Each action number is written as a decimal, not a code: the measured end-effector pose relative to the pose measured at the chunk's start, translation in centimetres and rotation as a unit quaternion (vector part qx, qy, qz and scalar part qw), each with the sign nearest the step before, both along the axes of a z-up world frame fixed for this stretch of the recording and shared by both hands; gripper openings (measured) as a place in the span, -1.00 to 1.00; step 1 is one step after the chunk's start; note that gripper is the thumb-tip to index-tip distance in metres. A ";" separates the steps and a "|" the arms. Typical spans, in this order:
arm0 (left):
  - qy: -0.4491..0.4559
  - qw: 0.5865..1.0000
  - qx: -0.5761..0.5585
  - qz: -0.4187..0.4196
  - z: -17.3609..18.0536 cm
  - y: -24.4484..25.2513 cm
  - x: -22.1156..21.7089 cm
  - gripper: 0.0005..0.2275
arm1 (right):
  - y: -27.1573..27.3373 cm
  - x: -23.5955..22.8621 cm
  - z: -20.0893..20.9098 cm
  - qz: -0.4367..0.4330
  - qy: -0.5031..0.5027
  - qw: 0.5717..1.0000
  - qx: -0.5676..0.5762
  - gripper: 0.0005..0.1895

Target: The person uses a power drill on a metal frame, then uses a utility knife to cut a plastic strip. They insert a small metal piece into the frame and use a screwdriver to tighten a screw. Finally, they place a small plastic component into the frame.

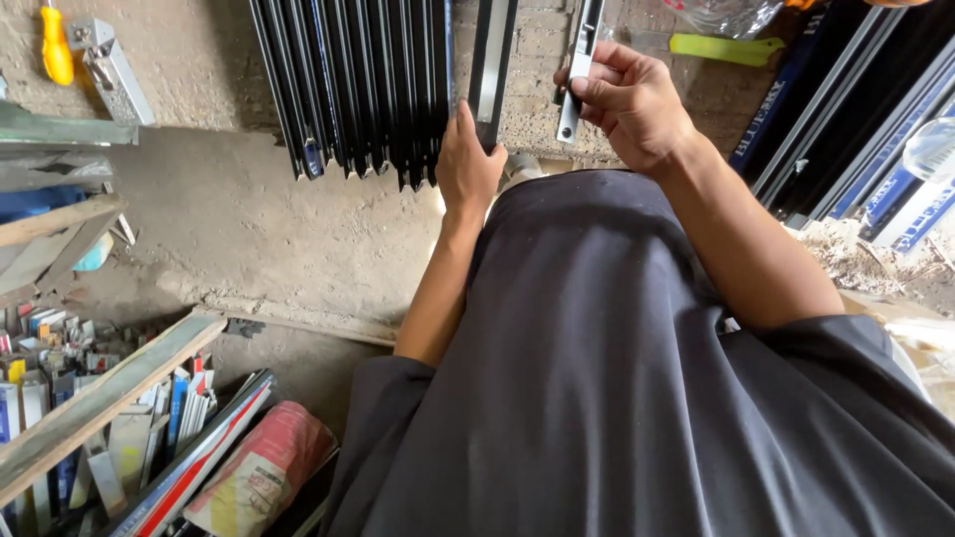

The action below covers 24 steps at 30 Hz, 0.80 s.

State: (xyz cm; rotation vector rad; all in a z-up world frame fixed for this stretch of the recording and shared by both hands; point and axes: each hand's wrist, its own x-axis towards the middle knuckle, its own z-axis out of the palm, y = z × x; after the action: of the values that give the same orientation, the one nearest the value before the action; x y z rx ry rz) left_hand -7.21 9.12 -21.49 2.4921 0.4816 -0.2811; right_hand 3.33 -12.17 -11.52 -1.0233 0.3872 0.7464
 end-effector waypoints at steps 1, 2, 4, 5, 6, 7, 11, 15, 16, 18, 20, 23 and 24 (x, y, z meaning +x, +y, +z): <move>-0.019 0.999 0.042 -0.008 0.3 -0.6 0.0 -0.33 | -0.1 0.0 0.3 -0.012 -0.001 1.000 0.001 -0.66; -0.039 0.996 0.083 -0.016 0.6 -1.2 0.1 -0.38 | -0.3 0.1 0.6 -0.024 -0.002 1.000 0.002 -0.70; -0.038 0.997 0.073 -0.009 1.4 -1.5 0.7 -0.44 | -1.0 0.1 -0.5 -0.044 -0.011 0.999 -0.014 -0.71; -0.035 0.997 0.065 0.004 1.9 -1.5 0.9 -0.51 | -1.2 0.1 -1.1 -0.057 -0.019 0.998 -0.027 -0.67; -0.034 0.997 0.066 0.001 1.9 -1.6 0.9 -0.51 | -1.3 0.0 -1.0 -0.060 -0.018 0.998 -0.026 -0.67; -0.067 0.996 0.052 0.033 2.0 -1.6 1.0 -0.55 | -1.4 0.0 -1.0 -0.056 -0.025 0.998 -0.029 -0.70; -0.080 0.944 -0.318 0.043 4.7 -1.7 2.0 -0.36 | -1.3 -1.0 -3.3 -0.019 -0.095 0.992 -0.076 -0.69; 0.028 0.876 -0.481 -0.009 8.6 -4.1 2.7 -0.35 | -0.4 -2.0 -1.9 0.066 -0.141 0.988 -0.022 -0.58; -0.006 0.908 -0.419 0.011 8.1 -4.3 2.7 -0.58 | -0.2 -2.0 -0.7 0.120 -0.176 0.976 -0.037 -0.56; -0.061 0.937 -0.336 0.067 5.9 -3.5 1.7 -0.79 | 0.4 -2.1 1.6 0.208 -0.223 0.952 -0.027 -0.53; -0.069 0.959 -0.228 0.152 1.9 -1.7 1.3 -0.77 | 0.4 -1.6 3.8 0.232 -0.269 0.919 -0.168 -0.60; -0.110 0.942 -0.120 0.294 2.9 4.1 1.7 -0.71 | -3.1 -2.2 0.6 0.268 -0.299 0.878 -0.262 -0.58; -0.123 0.935 -0.111 0.314 4.7 7.2 1.8 -0.71 | -3.1 -2.4 1.3 0.284 -0.315 0.871 -0.248 -0.58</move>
State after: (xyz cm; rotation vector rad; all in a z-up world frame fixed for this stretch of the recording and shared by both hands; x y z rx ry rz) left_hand -5.42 16.34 -16.81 1.9895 1.0353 0.2194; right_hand 0.92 -15.23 -10.19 -1.8401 -0.3362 0.7915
